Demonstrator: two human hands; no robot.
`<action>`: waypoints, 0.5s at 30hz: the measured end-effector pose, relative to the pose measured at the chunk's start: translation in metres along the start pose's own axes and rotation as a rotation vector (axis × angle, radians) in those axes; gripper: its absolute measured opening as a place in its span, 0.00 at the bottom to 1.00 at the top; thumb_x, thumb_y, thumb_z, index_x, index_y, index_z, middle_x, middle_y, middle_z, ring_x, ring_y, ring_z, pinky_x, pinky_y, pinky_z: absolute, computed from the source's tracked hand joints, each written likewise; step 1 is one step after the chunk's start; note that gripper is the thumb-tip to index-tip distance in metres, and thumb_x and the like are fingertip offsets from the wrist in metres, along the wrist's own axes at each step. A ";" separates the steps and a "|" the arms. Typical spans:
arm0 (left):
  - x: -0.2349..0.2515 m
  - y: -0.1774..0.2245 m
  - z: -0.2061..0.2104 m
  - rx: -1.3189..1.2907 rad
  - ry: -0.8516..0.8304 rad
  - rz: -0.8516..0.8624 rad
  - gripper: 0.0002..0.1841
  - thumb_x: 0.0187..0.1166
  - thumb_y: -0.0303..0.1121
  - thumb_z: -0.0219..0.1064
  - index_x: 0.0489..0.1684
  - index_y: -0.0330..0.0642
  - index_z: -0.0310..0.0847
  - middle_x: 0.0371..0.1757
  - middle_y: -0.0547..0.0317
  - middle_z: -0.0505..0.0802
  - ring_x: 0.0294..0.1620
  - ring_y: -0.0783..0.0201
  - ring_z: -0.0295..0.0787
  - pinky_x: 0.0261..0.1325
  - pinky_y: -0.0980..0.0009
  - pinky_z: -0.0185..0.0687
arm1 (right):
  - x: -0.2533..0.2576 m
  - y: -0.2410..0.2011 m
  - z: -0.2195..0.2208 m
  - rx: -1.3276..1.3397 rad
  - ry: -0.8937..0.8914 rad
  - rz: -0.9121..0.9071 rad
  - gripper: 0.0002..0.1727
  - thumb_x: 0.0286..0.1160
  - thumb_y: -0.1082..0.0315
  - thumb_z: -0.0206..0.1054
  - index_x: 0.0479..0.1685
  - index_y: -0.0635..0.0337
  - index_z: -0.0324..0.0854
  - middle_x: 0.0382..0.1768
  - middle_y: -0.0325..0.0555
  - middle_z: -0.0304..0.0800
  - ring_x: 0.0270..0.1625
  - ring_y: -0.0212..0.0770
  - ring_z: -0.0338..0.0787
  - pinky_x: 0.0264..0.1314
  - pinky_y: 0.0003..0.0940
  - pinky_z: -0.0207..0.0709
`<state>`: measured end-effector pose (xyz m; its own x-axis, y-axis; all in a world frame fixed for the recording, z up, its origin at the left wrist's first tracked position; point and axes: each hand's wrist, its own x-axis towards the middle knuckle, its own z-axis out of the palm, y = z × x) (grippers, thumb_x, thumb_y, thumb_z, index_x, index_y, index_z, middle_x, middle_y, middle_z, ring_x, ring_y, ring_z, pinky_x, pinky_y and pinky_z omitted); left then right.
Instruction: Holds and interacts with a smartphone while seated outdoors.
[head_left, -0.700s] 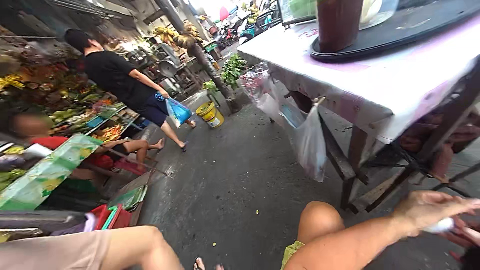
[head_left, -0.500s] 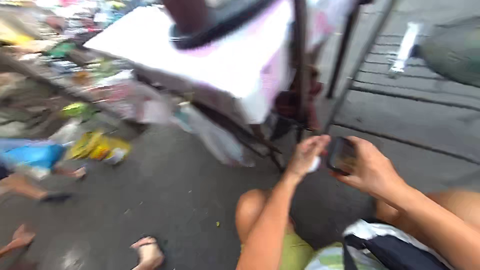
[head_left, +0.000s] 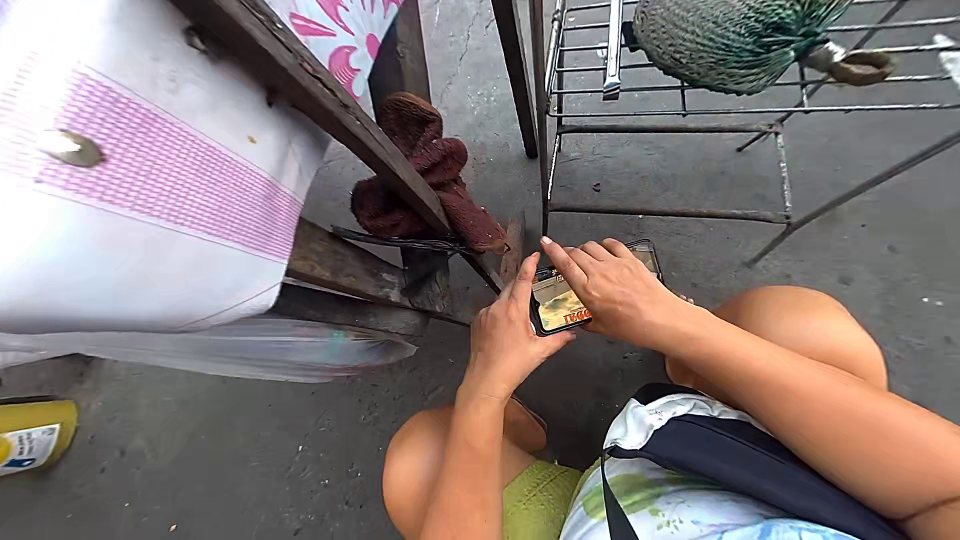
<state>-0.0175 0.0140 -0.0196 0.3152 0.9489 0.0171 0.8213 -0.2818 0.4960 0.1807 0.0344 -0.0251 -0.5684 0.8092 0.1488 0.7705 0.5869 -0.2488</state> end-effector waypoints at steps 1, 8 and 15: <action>0.000 0.001 0.002 0.052 0.012 0.012 0.59 0.48 0.58 0.87 0.90 0.51 0.62 0.63 0.47 0.91 0.42 0.49 0.94 0.42 0.44 0.88 | 0.000 -0.001 0.001 -0.005 0.004 -0.003 0.70 0.37 0.61 0.92 0.92 0.63 0.51 0.61 0.53 0.86 0.62 0.55 0.86 0.63 0.54 0.76; 0.001 0.005 0.002 0.150 0.144 0.078 0.51 0.42 0.59 0.88 0.75 0.47 0.78 0.64 0.51 0.90 0.39 0.52 0.93 0.30 0.50 0.86 | 0.001 0.003 0.003 0.018 0.032 -0.058 0.71 0.37 0.58 0.92 0.93 0.59 0.49 0.63 0.53 0.84 0.64 0.54 0.85 0.64 0.54 0.76; -0.002 -0.003 -0.005 0.191 0.276 0.149 0.49 0.40 0.59 0.88 0.72 0.49 0.81 0.65 0.55 0.91 0.39 0.55 0.94 0.26 0.54 0.84 | 0.003 0.016 -0.004 0.013 0.016 -0.024 0.69 0.38 0.56 0.91 0.92 0.58 0.53 0.67 0.54 0.84 0.70 0.59 0.82 0.71 0.62 0.72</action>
<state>-0.0231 0.0142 -0.0167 0.3193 0.8906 0.3238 0.8583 -0.4166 0.2996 0.1930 0.0466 -0.0246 -0.5819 0.7952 0.1703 0.7527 0.6059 -0.2576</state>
